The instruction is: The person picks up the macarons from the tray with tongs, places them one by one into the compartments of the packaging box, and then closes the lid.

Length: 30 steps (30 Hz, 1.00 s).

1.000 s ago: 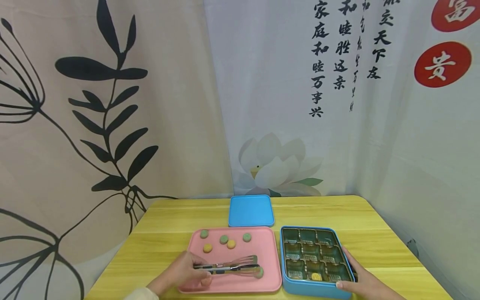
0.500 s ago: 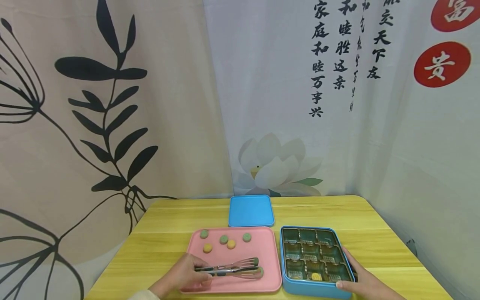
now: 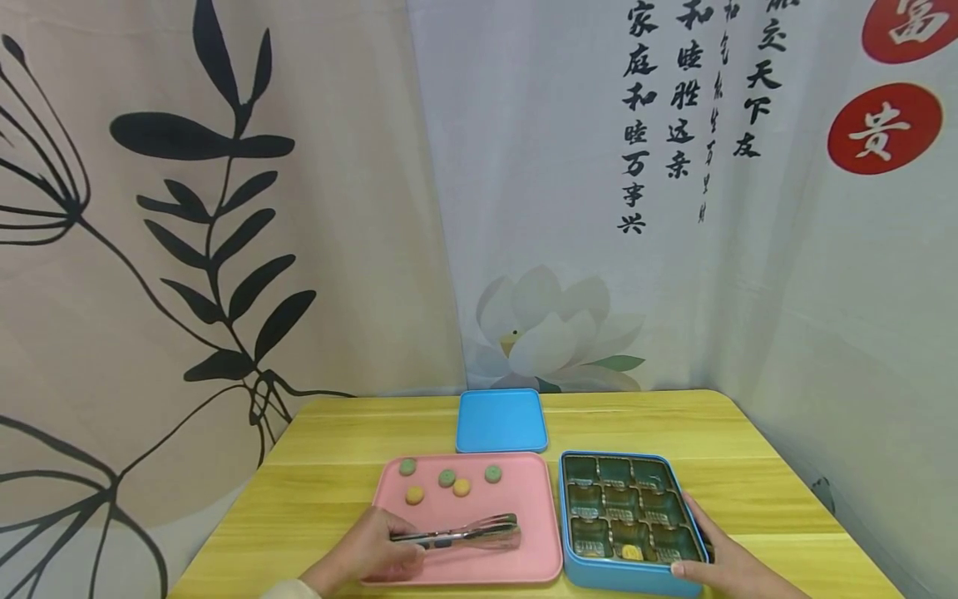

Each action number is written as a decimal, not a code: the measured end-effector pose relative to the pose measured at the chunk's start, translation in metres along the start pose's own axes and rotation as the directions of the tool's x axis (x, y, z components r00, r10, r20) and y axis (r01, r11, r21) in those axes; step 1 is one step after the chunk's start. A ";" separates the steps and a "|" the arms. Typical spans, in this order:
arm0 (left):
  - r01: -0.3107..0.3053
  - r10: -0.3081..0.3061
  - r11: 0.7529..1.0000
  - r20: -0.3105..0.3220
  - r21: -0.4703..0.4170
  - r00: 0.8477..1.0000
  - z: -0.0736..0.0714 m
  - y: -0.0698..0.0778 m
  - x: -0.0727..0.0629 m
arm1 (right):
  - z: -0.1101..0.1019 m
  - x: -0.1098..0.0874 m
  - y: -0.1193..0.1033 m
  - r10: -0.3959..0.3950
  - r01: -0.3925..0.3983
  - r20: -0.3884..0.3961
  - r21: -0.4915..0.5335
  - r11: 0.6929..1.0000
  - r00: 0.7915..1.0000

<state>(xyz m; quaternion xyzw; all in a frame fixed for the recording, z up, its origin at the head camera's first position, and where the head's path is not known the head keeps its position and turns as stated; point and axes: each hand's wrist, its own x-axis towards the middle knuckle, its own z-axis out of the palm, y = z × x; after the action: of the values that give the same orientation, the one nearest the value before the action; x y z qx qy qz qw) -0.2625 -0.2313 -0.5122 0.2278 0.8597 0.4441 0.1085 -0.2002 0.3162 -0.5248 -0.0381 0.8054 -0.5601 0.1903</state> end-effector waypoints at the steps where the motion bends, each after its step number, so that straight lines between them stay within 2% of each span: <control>1: -0.004 0.004 1.000 -0.002 0.001 1.000 0.000 0.000 0.000 | 0.000 0.000 0.000 -0.001 0.001 0.002 0.004 1.000 1.000; 7: -0.017 0.017 1.000 -0.026 0.017 1.000 -0.001 -0.001 0.000 | 0.000 -0.001 -0.001 -0.004 0.004 0.005 0.006 1.000 1.000; 15: 0.045 -0.045 0.999 -0.042 0.014 0.998 -0.004 0.004 0.000 | 0.000 0.000 0.000 -0.002 0.002 -0.006 -0.012 1.000 1.000; 26: 0.039 -0.040 0.999 -0.047 -0.012 0.998 -0.009 0.016 0.009 | 0.002 -0.001 0.000 0.006 -0.007 -0.030 -0.020 1.000 1.000; 30: 0.011 -0.011 1.000 -0.055 0.001 0.998 -0.010 0.021 0.015 | 0.002 -0.001 -0.001 0.006 -0.007 -0.037 -0.036 0.999 0.999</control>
<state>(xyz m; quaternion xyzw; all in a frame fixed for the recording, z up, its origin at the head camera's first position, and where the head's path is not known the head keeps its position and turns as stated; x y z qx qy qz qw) -0.2736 -0.2205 -0.4894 0.2111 0.8638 0.4491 0.0872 -0.1987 0.3147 -0.5241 -0.0286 0.8189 -0.5454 0.1763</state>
